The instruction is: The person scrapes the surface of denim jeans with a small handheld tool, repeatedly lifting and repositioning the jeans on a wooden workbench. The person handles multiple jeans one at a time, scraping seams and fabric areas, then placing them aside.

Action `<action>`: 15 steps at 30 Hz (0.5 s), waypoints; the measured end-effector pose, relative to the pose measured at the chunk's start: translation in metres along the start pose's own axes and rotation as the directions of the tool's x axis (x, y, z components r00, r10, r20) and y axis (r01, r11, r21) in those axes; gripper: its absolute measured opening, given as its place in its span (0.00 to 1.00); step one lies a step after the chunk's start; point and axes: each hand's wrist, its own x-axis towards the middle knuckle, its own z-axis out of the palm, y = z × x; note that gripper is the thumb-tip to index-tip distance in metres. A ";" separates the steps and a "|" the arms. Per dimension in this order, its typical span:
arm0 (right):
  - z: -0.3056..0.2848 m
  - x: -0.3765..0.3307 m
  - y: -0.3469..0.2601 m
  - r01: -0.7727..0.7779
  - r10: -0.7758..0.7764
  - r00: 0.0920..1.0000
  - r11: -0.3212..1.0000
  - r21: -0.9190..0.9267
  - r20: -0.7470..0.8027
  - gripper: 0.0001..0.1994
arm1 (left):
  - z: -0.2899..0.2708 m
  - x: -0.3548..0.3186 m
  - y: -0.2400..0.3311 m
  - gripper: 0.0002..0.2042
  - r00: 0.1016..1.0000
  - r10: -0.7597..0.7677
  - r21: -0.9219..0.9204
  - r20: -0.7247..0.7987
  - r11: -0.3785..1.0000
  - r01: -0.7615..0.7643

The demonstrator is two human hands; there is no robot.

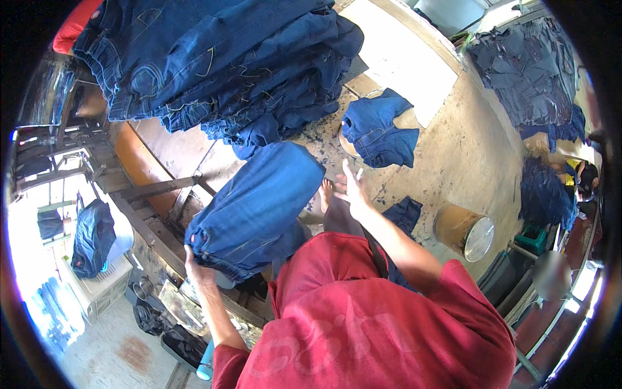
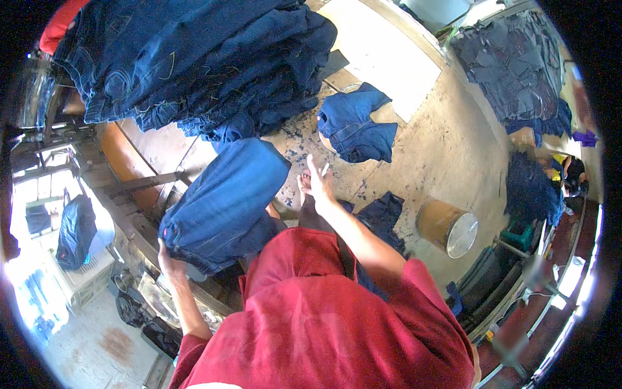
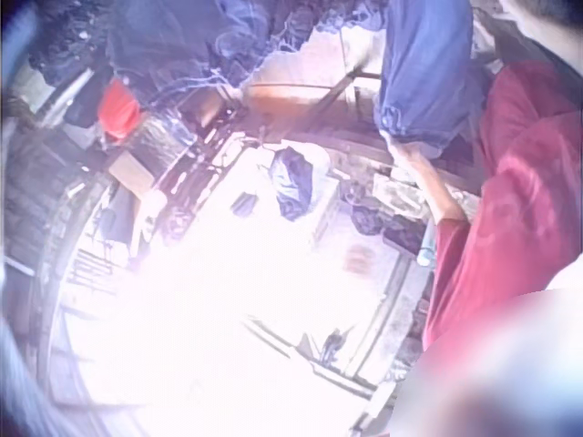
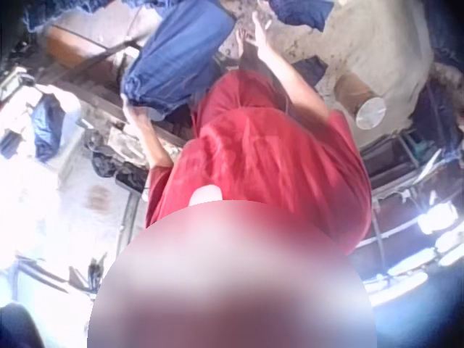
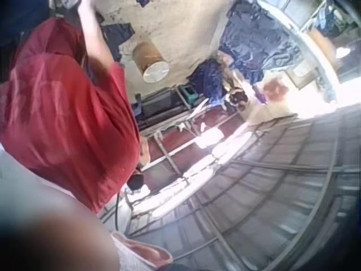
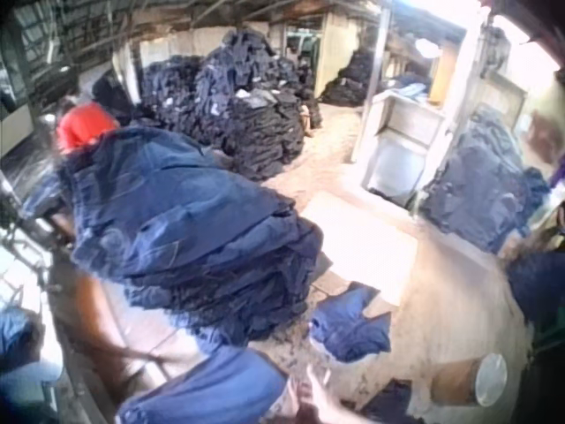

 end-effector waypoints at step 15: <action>0.011 0.113 -0.094 0.222 -0.203 0.972 0.601 0.767 -0.122 0.54 | 0.067 -0.039 -0.022 0.17 0.327 0.835 0.838 0.444 -0.257 -0.482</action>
